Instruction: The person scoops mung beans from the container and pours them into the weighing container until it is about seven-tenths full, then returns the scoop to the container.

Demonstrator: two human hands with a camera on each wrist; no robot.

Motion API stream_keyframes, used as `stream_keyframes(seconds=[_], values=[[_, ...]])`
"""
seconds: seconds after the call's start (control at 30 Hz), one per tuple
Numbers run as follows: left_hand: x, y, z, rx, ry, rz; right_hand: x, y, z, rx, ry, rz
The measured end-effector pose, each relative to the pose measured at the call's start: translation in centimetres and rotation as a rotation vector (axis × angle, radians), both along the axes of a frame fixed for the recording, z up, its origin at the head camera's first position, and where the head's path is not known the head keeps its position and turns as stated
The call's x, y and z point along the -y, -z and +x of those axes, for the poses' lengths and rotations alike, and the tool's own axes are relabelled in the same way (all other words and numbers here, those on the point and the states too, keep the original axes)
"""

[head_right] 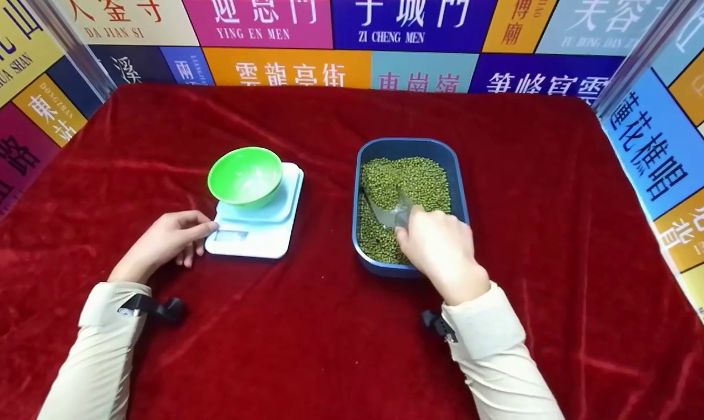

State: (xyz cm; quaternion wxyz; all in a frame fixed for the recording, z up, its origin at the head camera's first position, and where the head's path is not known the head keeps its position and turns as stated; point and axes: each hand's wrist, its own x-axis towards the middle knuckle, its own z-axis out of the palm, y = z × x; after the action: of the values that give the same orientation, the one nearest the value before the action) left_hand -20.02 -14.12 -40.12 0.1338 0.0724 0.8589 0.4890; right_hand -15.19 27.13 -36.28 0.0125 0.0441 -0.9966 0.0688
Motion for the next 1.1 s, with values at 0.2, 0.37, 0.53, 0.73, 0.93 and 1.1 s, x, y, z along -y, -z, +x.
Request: stream_keyframes(seconds=[0.2, 0.37, 0.53, 0.73, 0.93, 1.1], values=[[0.3, 0.6, -0.4, -0.002, 0.005, 0.006, -0.1, 0.2, -0.3, 0.030, 0.016, -0.012], [1.0, 2.5, -1.5, -0.011, -0.013, 0.011, 0.0, 0.0, -0.2, 0.049, 0.017, -0.019], [1.3, 3.6, -2.0, -0.029, 0.004, 0.017, -0.1, 0.0, -0.1, 0.045, 0.006, -0.019], [0.7, 2.9, -1.7, -0.027, -0.012, 0.016, -0.4, -0.5, 0.1, 0.037, -0.017, -0.009], [0.0, 0.5, -0.5, -0.011, -0.006, 0.019, -0.8, -1.3, 0.4, 0.016, -0.021, -0.017], [0.0, 0.0, 0.0, -0.009, 0.007, 0.012, -0.9, -1.7, 0.6, 0.014, -0.008, -0.026]])
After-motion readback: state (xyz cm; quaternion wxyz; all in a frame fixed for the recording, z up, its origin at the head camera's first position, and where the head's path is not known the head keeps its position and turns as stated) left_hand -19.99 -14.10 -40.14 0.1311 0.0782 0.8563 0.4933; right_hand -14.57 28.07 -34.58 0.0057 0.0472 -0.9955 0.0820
